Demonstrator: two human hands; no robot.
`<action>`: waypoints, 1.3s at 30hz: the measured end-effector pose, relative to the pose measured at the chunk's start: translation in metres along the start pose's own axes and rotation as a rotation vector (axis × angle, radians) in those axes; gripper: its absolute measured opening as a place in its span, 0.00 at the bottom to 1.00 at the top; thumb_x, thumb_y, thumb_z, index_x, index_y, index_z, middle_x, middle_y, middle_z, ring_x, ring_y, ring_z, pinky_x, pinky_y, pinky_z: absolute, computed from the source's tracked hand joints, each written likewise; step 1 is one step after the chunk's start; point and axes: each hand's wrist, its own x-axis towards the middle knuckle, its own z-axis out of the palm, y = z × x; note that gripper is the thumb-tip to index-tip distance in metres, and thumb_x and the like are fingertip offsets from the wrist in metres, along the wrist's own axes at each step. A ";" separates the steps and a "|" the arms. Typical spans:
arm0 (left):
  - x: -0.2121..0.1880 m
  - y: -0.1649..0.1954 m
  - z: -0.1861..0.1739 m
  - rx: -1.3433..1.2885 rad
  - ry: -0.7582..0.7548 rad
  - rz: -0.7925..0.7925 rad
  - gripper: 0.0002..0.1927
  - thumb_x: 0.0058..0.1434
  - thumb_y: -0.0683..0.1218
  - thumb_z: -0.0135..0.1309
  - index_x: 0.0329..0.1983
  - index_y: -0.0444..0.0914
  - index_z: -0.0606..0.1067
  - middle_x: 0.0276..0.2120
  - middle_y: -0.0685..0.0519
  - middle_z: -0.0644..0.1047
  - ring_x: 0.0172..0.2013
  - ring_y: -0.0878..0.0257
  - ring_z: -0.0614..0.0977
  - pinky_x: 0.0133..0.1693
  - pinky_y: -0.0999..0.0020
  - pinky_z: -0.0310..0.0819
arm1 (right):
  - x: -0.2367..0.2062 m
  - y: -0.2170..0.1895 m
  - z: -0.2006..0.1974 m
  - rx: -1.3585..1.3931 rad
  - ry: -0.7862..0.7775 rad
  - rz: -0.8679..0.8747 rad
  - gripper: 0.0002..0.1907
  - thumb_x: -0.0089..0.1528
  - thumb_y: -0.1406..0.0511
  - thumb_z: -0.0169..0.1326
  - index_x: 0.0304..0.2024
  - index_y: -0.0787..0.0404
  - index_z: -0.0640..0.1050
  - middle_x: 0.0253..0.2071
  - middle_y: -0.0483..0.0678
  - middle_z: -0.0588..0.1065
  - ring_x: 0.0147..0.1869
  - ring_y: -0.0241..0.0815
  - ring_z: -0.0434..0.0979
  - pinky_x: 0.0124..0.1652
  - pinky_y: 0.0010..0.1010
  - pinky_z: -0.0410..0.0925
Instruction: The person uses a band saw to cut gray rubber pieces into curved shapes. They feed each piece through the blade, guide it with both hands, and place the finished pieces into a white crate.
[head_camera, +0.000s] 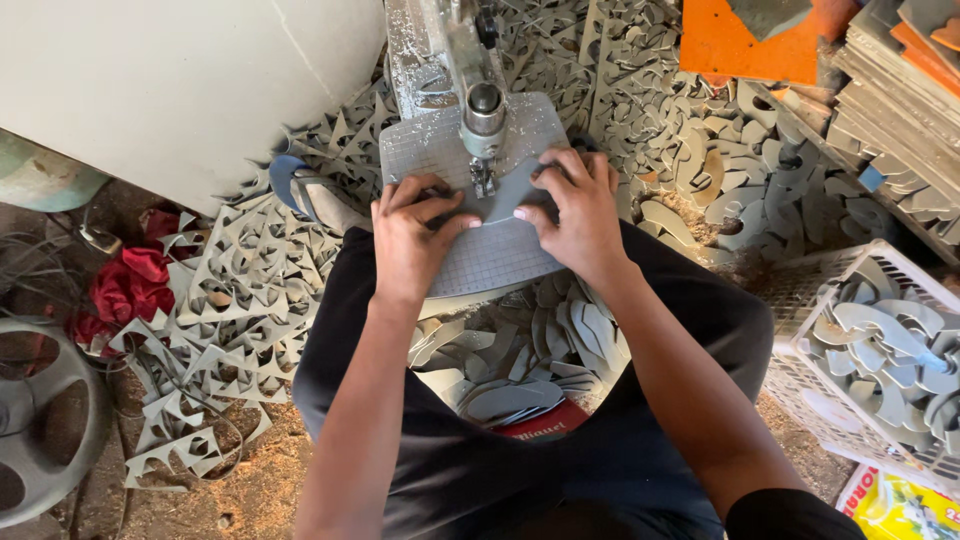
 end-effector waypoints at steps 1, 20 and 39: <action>0.001 -0.002 -0.001 -0.006 -0.012 0.000 0.19 0.47 0.53 0.71 0.41 0.42 0.86 0.44 0.58 0.80 0.47 0.55 0.76 0.50 0.58 0.66 | 0.000 -0.002 -0.001 -0.002 -0.001 -0.002 0.19 0.56 0.57 0.70 0.42 0.60 0.78 0.58 0.46 0.70 0.61 0.56 0.65 0.58 0.53 0.59; 0.029 -0.044 -0.011 -0.073 -0.180 0.088 0.19 0.47 0.54 0.71 0.43 0.48 0.86 0.48 0.61 0.81 0.53 0.58 0.77 0.55 0.58 0.64 | 0.002 -0.023 0.005 -0.088 -0.034 0.016 0.21 0.54 0.55 0.70 0.36 0.60 0.75 0.56 0.47 0.70 0.57 0.54 0.66 0.52 0.51 0.57; -0.008 0.007 0.020 0.306 -0.088 -0.152 0.38 0.61 0.61 0.62 0.68 0.34 0.70 0.71 0.47 0.65 0.73 0.44 0.60 0.70 0.36 0.43 | -0.001 -0.014 -0.001 0.159 -0.082 -0.071 0.14 0.57 0.63 0.68 0.38 0.61 0.77 0.56 0.48 0.72 0.56 0.52 0.70 0.57 0.44 0.62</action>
